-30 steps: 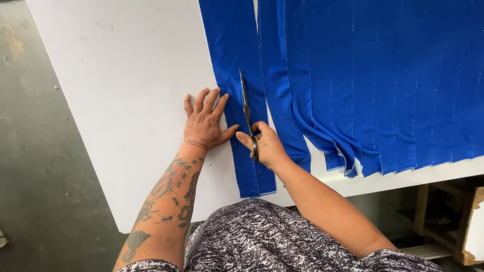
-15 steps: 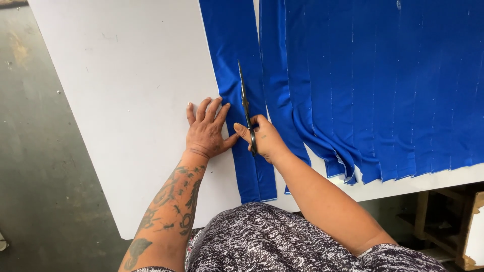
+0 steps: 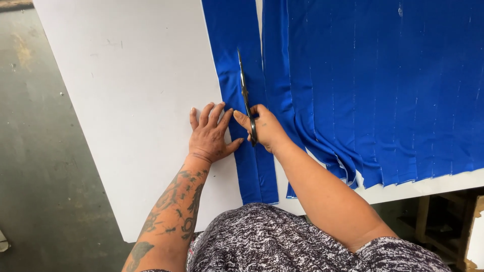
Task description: Cutting long strips of blue fabric using scissors on a large work table
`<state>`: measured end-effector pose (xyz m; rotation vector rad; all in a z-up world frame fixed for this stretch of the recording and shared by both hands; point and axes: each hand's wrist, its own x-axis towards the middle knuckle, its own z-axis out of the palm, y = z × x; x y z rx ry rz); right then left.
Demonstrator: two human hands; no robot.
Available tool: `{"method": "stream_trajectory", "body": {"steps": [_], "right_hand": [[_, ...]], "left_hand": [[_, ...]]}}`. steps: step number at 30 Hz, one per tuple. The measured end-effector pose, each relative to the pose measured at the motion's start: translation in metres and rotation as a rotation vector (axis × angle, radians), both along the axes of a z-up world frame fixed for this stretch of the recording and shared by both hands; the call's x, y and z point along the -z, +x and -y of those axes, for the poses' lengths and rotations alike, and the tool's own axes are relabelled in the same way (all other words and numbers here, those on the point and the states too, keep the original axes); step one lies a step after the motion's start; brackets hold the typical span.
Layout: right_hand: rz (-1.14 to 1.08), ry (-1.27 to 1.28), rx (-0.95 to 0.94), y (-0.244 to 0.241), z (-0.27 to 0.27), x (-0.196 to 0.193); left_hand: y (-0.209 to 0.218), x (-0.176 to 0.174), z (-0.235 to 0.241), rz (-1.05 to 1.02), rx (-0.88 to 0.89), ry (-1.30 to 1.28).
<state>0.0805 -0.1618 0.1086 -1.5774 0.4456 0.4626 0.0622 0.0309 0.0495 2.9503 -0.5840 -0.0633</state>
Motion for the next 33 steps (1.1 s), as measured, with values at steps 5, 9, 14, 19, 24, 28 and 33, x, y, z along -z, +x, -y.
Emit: {"method": "stream_trajectory", "body": {"steps": [5, 9, 14, 19, 24, 28, 33], "right_hand": [[0.032, -0.081, -0.042, -0.002, -0.003, -0.008], [0.032, -0.086, -0.066, -0.006, -0.004, -0.015], [0.004, -0.002, -0.002, 0.013, -0.006, -0.019], [0.011, 0.001, 0.015, 0.029, -0.005, -0.015], [0.051, -0.025, 0.023, 0.026, -0.003, -0.007], [0.037, 0.011, 0.037, 0.034, -0.004, -0.005], [0.009, 0.030, 0.026, 0.057, -0.005, -0.021]], "left_hand": [[-0.003, 0.003, 0.000, 0.001, -0.003, -0.008], [-0.009, 0.007, 0.001, -0.002, -0.008, -0.001], [-0.011, 0.007, 0.000, -0.001, -0.007, -0.004], [-0.010, 0.001, 0.002, 0.011, 0.000, -0.017], [-0.010, 0.002, 0.002, -0.019, -0.003, -0.029], [-0.009, 0.006, 0.002, -0.003, -0.008, -0.019], [-0.012, 0.003, 0.003, -0.020, -0.009, 0.006]]}}
